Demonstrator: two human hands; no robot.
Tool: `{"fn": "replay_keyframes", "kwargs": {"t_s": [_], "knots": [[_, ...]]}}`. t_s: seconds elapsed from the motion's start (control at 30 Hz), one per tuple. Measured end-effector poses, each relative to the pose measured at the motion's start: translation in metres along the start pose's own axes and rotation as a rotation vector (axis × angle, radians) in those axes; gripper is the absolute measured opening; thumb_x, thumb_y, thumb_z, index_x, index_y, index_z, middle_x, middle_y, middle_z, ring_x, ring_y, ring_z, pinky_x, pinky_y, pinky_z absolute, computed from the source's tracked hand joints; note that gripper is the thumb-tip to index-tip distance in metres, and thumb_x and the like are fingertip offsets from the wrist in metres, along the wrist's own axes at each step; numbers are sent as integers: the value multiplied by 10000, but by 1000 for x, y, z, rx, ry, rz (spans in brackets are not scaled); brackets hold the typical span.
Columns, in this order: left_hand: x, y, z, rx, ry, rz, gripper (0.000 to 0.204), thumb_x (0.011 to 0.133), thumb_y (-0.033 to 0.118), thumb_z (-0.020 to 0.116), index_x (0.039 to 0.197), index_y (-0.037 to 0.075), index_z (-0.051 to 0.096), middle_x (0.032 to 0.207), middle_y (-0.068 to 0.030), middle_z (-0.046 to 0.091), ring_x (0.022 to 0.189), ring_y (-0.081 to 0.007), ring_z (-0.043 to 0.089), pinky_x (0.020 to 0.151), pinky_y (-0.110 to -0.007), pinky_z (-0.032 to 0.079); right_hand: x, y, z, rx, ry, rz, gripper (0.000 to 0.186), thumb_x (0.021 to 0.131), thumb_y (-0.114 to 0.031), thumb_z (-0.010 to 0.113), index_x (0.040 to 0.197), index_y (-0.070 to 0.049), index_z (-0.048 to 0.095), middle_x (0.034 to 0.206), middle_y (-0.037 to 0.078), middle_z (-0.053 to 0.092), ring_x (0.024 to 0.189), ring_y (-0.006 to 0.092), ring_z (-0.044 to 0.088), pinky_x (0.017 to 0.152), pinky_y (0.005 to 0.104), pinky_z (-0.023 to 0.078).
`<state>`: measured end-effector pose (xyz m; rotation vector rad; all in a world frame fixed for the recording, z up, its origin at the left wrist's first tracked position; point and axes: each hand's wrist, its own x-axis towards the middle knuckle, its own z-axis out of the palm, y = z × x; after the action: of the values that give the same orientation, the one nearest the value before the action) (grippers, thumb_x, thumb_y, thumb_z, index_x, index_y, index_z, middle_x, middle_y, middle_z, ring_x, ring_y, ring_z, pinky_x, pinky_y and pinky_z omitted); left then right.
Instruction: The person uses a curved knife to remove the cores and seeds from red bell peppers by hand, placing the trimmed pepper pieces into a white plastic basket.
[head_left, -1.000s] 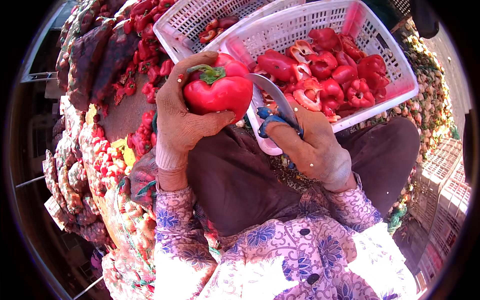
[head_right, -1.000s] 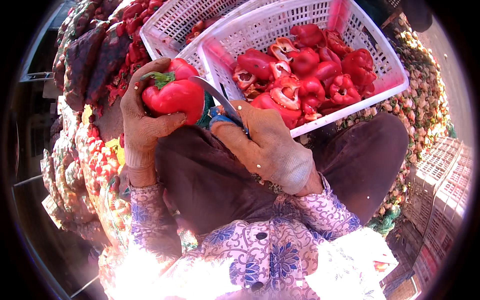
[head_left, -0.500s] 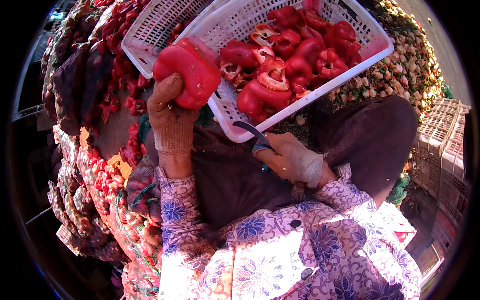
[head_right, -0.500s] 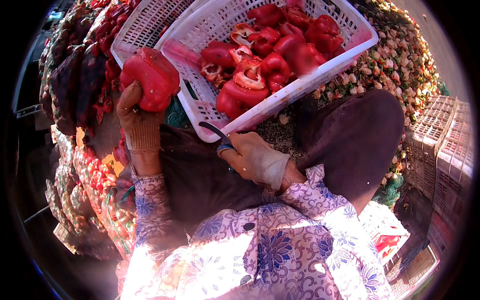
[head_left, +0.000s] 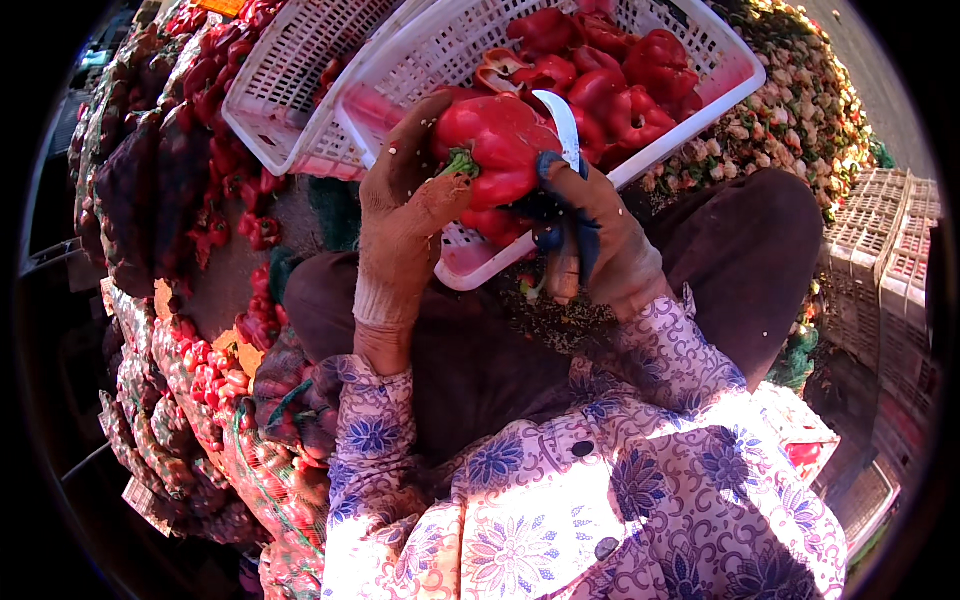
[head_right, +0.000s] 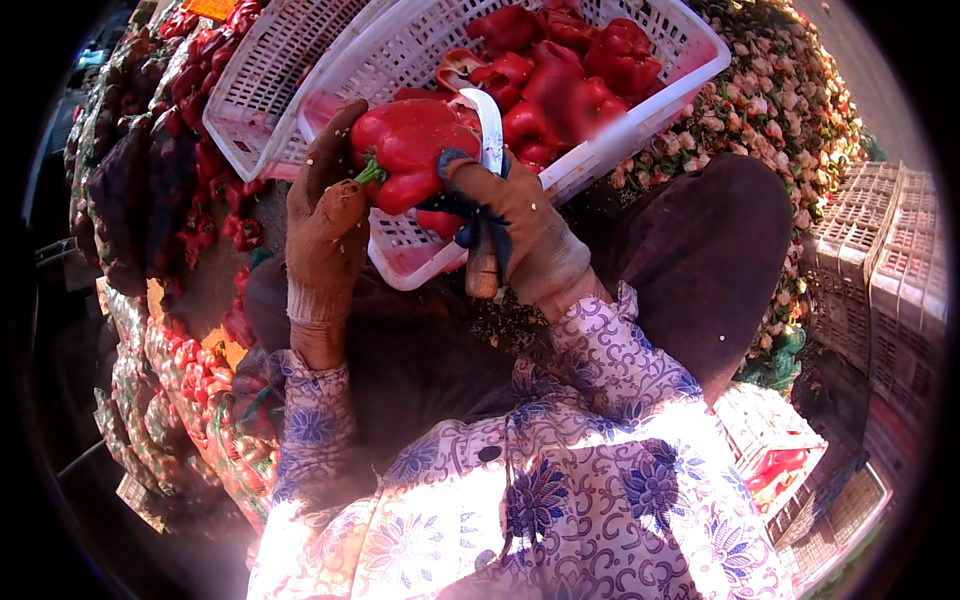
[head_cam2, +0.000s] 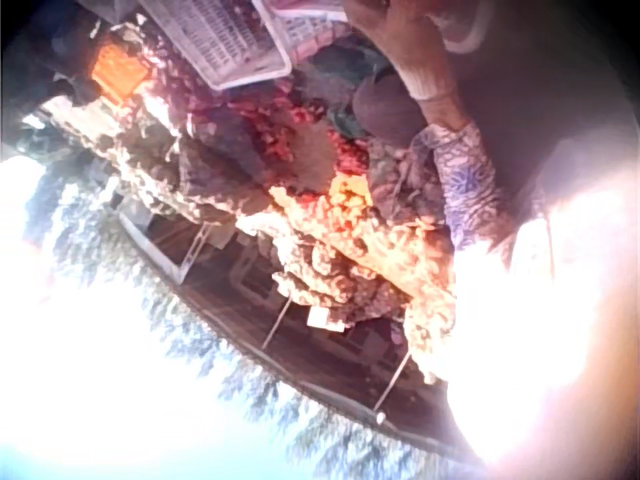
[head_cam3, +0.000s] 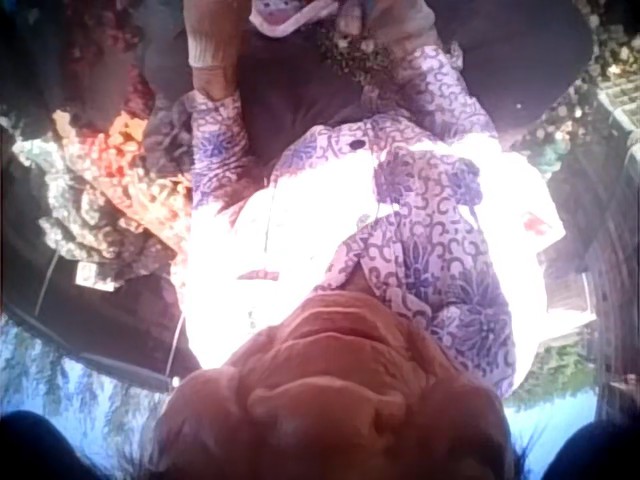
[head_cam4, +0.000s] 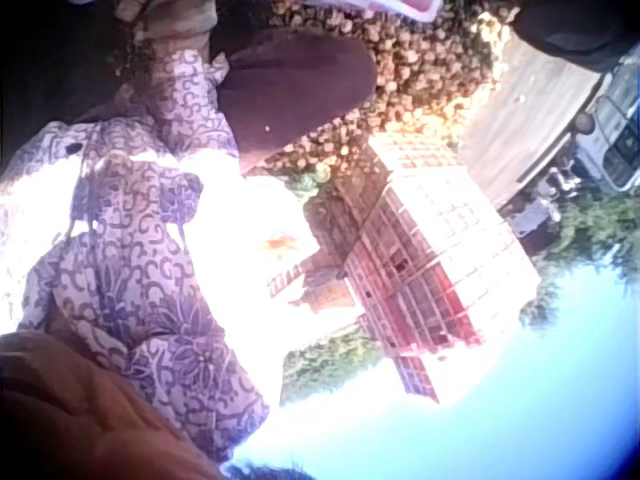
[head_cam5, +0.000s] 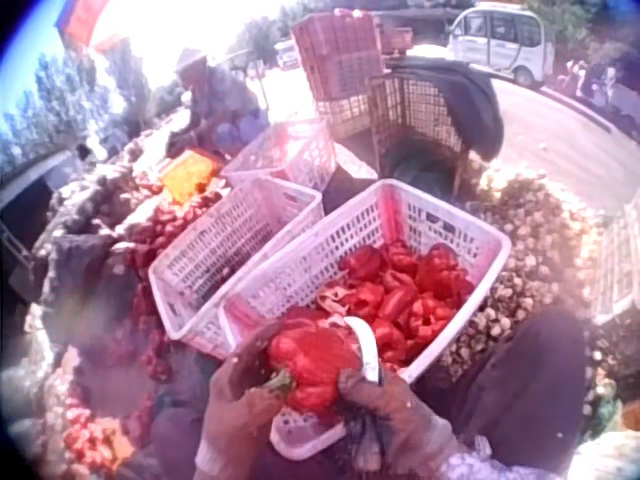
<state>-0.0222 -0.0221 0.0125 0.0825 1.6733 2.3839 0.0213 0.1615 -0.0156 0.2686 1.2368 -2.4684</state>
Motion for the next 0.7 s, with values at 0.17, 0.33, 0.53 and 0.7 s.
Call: {"fn": "replay_keyframes", "kwargs": {"t_s": [0.17, 0.33, 0.53, 0.7], "knots": [[1, -1, 5, 208, -25, -141, 647, 780, 86, 722, 1362, -46, 472, 1206, -126, 610, 1060, -201, 616, 950, -335, 503, 4, -20, 3, -384, 103, -21, 454, 756, -127, 756, 1187, -68, 626, 1180, 160, 606, 993, 240, 643, 823, 341, 533], [-5, -8, 7, -148, -32, -286, 549, 794, 81, 709, 1291, -44, 512, 1134, -119, 639, 986, -200, 647, 893, -334, 536, 8, -19, 0, -562, 42, -175, 449, 651, -168, 825, 1077, -119, 693, 1080, 164, 623, 953, 329, 641, 817, 405, 512], [-6, -21, 7, -38, 10, -352, 442, 795, 80, 697, 1202, -34, 569, 1030, -96, 673, 888, -185, 667, 826, -327, 556, 12, -18, -9, -705, -31, -327, 559, 727, -227, 832, 1183, 7, 608, 967, 137, 641, 879, 255, 648, 767, 369, 517], [-5, -24, 11, 99, 28, -318, 356, 789, 84, 702, 1115, -31, 616, 947, -78, 683, 827, -180, 675, 777, -320, 568, 12, -12, -14, -683, -80, -397, 370, 789, -165, 717, 1106, -5, 612, 795, 26, 636, 427, 74, 521, 362, 236, 387]]}}
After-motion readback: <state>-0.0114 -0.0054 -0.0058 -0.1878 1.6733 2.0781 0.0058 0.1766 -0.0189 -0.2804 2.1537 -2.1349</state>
